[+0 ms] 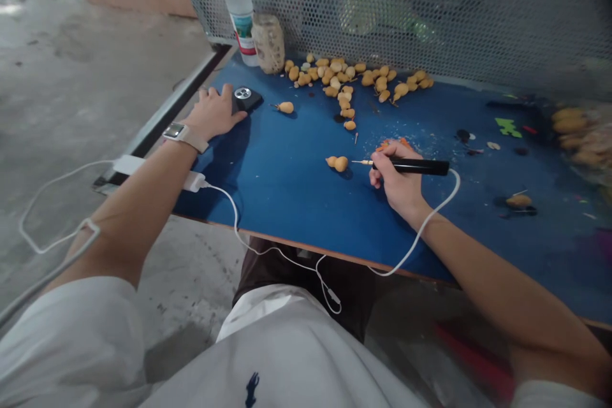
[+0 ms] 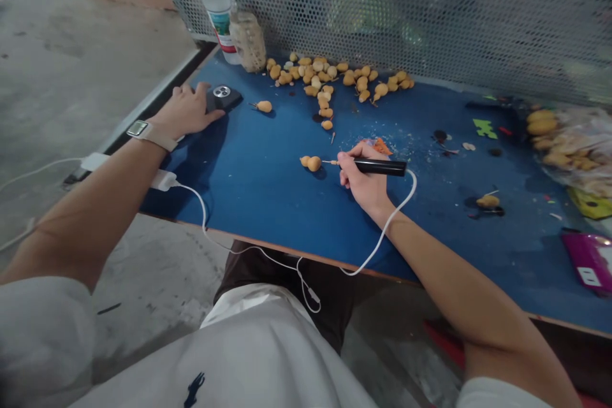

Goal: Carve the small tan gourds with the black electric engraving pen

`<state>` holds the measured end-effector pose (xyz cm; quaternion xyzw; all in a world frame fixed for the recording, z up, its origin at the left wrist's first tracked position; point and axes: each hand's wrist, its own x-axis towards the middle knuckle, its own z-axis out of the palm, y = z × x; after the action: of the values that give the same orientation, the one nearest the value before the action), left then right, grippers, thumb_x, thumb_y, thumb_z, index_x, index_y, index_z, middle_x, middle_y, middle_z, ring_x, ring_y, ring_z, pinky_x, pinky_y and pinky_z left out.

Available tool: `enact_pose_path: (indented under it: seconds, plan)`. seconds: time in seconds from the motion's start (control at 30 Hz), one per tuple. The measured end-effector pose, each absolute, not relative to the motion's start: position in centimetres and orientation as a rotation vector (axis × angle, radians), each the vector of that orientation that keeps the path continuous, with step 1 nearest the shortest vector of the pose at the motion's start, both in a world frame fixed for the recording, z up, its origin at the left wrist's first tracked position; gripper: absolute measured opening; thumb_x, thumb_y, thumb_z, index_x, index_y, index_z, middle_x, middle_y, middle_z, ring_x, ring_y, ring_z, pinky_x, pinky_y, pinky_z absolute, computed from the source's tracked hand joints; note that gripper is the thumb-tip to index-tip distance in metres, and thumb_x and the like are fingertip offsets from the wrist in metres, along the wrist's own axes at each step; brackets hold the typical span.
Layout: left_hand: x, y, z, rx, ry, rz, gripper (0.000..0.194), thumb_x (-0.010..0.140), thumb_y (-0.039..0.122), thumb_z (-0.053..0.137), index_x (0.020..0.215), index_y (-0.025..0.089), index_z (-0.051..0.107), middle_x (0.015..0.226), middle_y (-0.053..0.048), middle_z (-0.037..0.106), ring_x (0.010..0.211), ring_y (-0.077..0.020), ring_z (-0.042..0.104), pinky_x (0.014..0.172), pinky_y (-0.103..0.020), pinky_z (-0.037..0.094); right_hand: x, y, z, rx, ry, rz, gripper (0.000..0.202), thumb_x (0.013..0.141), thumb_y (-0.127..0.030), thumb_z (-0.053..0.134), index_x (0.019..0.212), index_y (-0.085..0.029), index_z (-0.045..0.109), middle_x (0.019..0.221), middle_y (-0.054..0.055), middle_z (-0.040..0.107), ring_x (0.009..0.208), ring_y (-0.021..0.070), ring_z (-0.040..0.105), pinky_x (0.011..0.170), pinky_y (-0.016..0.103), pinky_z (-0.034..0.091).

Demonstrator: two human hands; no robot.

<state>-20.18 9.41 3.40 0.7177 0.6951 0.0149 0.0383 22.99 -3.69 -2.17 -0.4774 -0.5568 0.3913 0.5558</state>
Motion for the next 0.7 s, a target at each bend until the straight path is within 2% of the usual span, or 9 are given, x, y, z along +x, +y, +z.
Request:
enact_pose_path:
  seconds: [0.1,0.2,0.3,0.37,0.43,0.5,0.57,0.63,0.7]
  plan:
    - [-20.5,9.1,2.8,2.175,2.065,0.246,0.114,0.111,0.092,0.043,0.179,0.002,0.030,0.173,-0.025,0.051,0.151,-0.0380,0.039,0.135,-0.067,0.028,23.0,-3.8,-2.0,-1.128,-1.325,0.917,0.042,0.098,-0.048,0.092,0.078,-0.027,0.062,0.055,-0.008,0.060,0.043,0.0109,0.058,0.042,0.023,0.044]
    - [-20.6,8.9,2.5,2.171,2.059,0.315,0.125,0.104,0.102,0.039,0.178,0.003,0.031,0.173,-0.026,0.050,0.152,-0.0410,0.037,0.134,-0.071,0.026,22.9,-3.9,-1.8,-1.136,-1.334,0.911,0.044,0.098,-0.051,0.092,0.077,-0.027,0.061,0.054,-0.007,0.060,0.043,0.0114,0.057,0.042,0.024,0.044]
    - [-20.6,8.7,2.6,2.156,2.047,0.295,0.130,0.102,0.104,0.035,0.182,0.003,0.023,0.176,-0.026,0.048,0.154,-0.0423,0.035,0.134,-0.072,0.024,22.9,-3.9,-1.7,-1.142,-1.334,0.904,0.046,0.097,-0.052,0.092,0.076,-0.027,0.060,0.053,-0.007,0.059,0.043,0.0115,0.057,0.042,0.024,0.044]
    - [-20.5,8.7,2.9,2.121,2.054,0.275,0.127,0.104,0.101,0.041,0.183,0.003,0.022,0.176,-0.025,0.048,0.155,-0.0424,0.036,0.135,-0.074,0.024,22.8,-3.9,-1.7,-1.133,-1.334,0.908,0.045,0.097,-0.051,0.092,0.076,-0.027,0.061,0.053,-0.007,0.059,0.043,0.0112,0.057,0.042,0.024,0.045]
    - [-20.2,8.4,3.5,2.093,2.087,0.263,0.121,0.105,0.093,0.051,0.183,0.004,0.024,0.176,-0.024,0.049,0.156,-0.0430,0.038,0.135,-0.076,0.025,22.8,-3.9,-1.7,-1.123,-1.329,0.916,0.043,0.098,-0.049,0.092,0.077,-0.027,0.061,0.053,-0.008,0.059,0.042,0.0108,0.057,0.042,0.023,0.045]
    - [-19.1,7.7,4.6,2.139,2.088,0.253,0.109,0.109,0.079,0.057,0.183,0.005,0.026,0.177,-0.026,0.049,0.158,-0.0443,0.040,0.136,-0.077,0.027,22.7,-3.9,-1.7,-1.118,-1.325,0.924,0.043,0.097,-0.049,0.092,0.077,-0.027,0.062,0.053,-0.008,0.060,0.042,0.0106,0.057,0.042,0.023,0.045]
    - [-16.9,6.4,5.8,2.312,1.972,0.315,0.093,0.114,0.061,0.058,0.182,0.003,0.030,0.175,-0.028,0.050,0.158,-0.0424,0.046,0.140,-0.070,0.028,22.7,-3.9,-1.6,-1.125,-1.321,0.925,0.043,0.096,-0.051,0.093,0.077,-0.027,0.062,0.052,-0.008,0.060,0.041,0.0107,0.057,0.041,0.023,0.044]
    - [-13.5,4.7,6.7,2.478,1.685,0.388,0.067,0.115,0.048,0.057,0.169,0.008,0.053,0.161,-0.025,0.064,0.144,-0.0361,0.062,0.133,-0.057,0.044,22.6,-3.8,-1.6,-1.134,-1.308,0.923,0.045,0.095,-0.053,0.094,0.077,-0.027,0.062,0.052,-0.008,0.060,0.041,0.0110,0.057,0.041,0.023,0.045]
    - [-9.5,2.8,6.9,2.604,1.322,0.337,0.050,0.114,0.044,0.058,0.152,0.014,0.069,0.148,-0.020,0.073,0.135,-0.0342,0.071,0.125,-0.050,0.053,22.7,-3.8,-1.7,-1.137,-1.277,0.917,0.047,0.093,-0.055,0.095,0.076,-0.027,0.062,0.051,-0.008,0.059,0.041,0.0112,0.057,0.040,0.023,0.044]
